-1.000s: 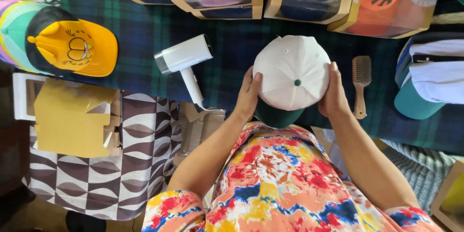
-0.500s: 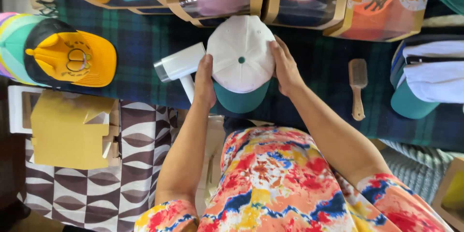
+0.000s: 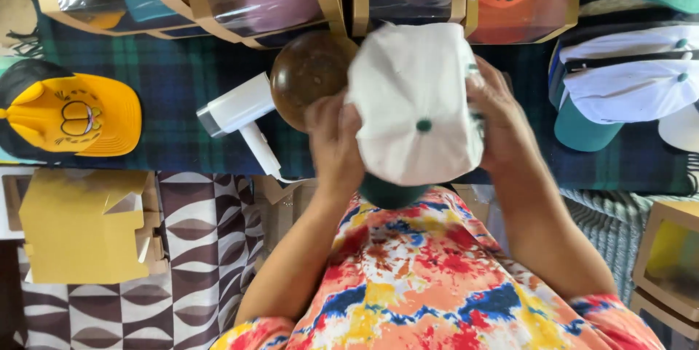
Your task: Cleaning a baseball cap using a brush and a lint roller to remove dust and debris.
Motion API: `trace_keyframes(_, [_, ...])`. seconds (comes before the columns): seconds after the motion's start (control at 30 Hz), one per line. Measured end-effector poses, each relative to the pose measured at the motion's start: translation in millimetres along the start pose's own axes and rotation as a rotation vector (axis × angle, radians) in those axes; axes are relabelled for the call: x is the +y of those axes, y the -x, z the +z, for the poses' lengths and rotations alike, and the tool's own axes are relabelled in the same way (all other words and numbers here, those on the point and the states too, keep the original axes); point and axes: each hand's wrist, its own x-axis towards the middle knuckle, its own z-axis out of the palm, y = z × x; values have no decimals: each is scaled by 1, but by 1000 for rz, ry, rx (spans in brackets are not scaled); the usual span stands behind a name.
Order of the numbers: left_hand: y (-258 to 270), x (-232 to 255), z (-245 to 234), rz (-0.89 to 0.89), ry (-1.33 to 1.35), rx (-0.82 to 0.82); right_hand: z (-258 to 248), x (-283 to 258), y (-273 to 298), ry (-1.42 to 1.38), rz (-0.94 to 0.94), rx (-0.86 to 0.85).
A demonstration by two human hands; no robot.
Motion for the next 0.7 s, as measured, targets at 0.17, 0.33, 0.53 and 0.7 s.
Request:
trace_keyframes(0.17, [13,-74,62,-424,252,-343,-81,31,15,-774,99,314])
trace_keyframes(0.33, [30,-61,70,-1170,667,-454,-94,78,-12,-994,275,398])
trace_keyframes(0.53, [37,6,43,-1213,798,-170,-66,79,-18,-1000,352,404])
trace_keyframes(0.7, [66,-112,47,-818,451,-298,-85,84,-7,-725,418,144])
